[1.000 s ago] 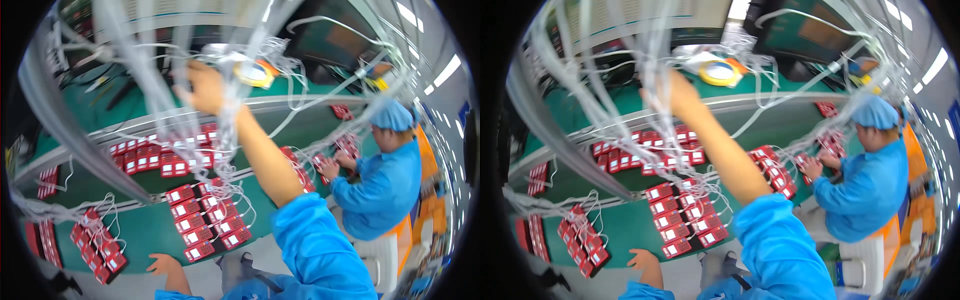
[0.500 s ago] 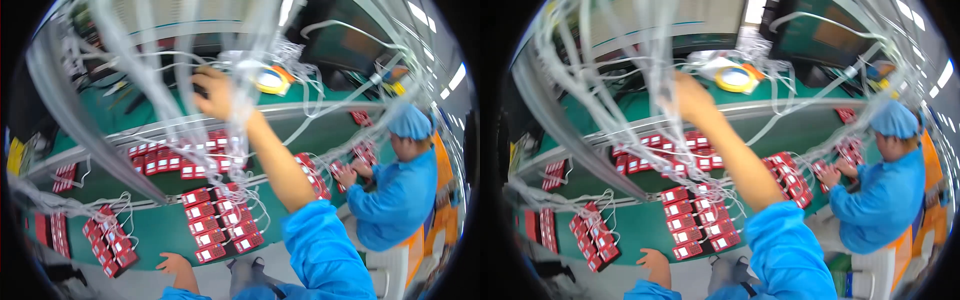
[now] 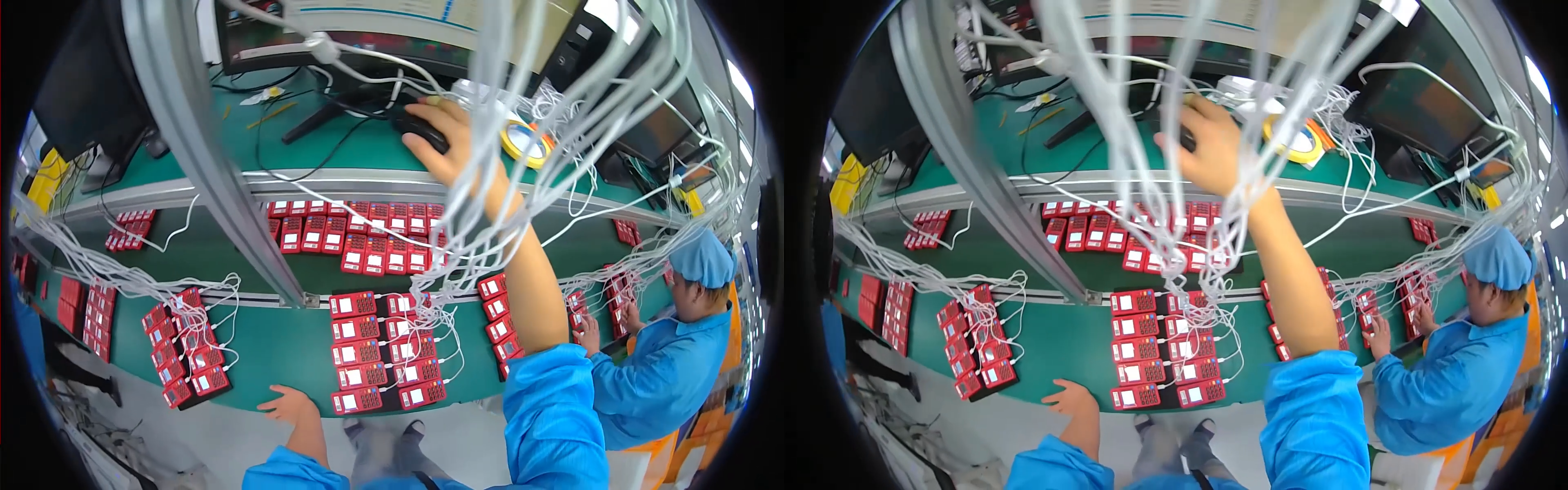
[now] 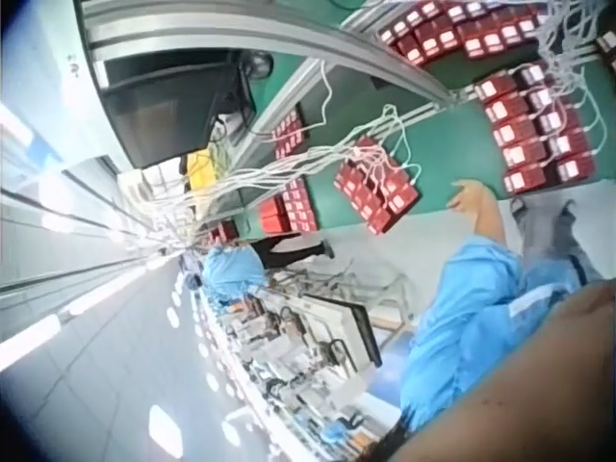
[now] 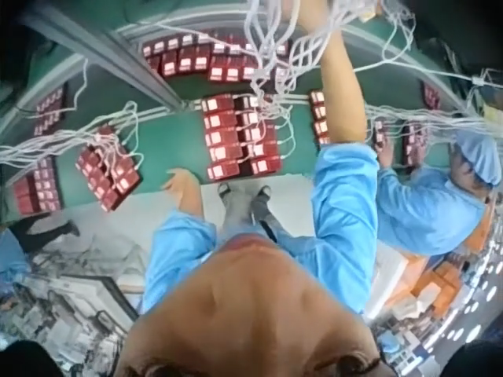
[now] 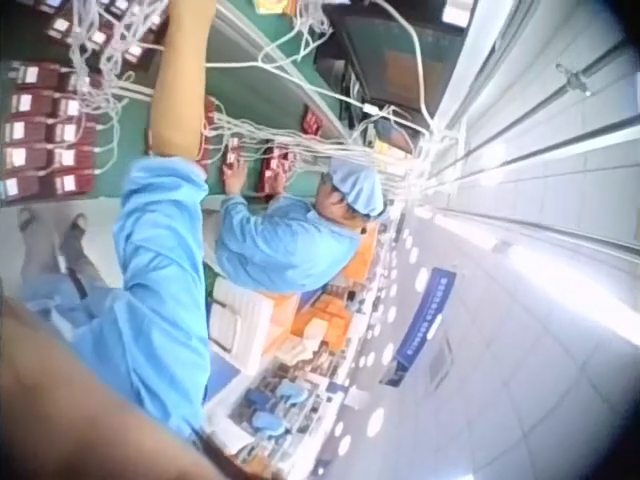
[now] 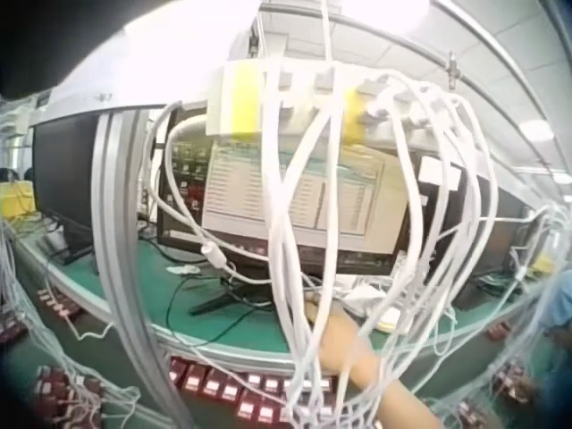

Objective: The person assembles red keypad devices and connects white cables to them by hand on an electronics production line.

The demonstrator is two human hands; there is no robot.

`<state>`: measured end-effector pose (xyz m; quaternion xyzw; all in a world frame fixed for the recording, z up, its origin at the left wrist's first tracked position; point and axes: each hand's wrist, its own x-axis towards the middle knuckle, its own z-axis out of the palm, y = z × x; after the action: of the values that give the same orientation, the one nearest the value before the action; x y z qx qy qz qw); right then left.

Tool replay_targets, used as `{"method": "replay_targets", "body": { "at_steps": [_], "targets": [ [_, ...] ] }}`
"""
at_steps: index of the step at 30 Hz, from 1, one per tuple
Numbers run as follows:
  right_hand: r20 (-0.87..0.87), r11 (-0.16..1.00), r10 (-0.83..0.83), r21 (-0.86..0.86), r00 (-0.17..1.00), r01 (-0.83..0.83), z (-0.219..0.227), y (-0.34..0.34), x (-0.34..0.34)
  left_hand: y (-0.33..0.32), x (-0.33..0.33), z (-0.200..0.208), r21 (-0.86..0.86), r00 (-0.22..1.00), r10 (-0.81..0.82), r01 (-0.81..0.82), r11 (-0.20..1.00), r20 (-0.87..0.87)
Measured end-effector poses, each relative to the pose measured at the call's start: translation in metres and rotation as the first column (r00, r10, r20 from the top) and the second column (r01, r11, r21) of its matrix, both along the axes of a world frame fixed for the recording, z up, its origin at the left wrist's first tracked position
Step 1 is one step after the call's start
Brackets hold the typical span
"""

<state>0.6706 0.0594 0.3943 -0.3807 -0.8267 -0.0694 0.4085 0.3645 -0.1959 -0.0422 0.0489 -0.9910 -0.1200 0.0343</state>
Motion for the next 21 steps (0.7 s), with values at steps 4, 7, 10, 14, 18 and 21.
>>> {"method": "replay_targets", "body": {
  "at_steps": [4,7,10,14,18,21],
  "targets": [
    [0.010,0.988,-0.123,0.094,0.992,0.122,-0.017,0.000,0.003,-0.008,-0.010,-0.015,0.072,1.000,-0.027,0.027,0.997,-0.006],
    [-0.286,0.933,-0.291,0.126,0.913,0.337,-0.018,-0.042,-0.020,-0.031,-0.052,-0.064,0.010,0.985,-0.164,0.165,0.986,-0.053],
    [-0.612,0.855,-0.408,0.004,0.677,0.519,-0.013,-0.140,0.037,-0.007,-0.003,-0.001,0.238,0.988,-0.157,0.152,0.959,0.004],
    [-0.706,0.790,-0.509,-0.156,0.493,0.592,-0.042,-0.273,0.006,-0.035,-0.019,-0.001,0.418,0.963,-0.223,0.142,0.897,0.153],
    [-0.210,0.615,-0.624,-0.726,0.753,0.308,-0.148,-0.391,-0.074,-0.127,-0.058,-0.009,0.713,0.655,-0.730,0.415,0.565,0.198],
    [-0.157,0.385,-0.533,-0.920,0.831,0.073,-0.188,-0.438,-0.163,-0.163,-0.140,0.003,0.815,0.103,-0.858,0.272,0.511,0.504]
  ]
}}
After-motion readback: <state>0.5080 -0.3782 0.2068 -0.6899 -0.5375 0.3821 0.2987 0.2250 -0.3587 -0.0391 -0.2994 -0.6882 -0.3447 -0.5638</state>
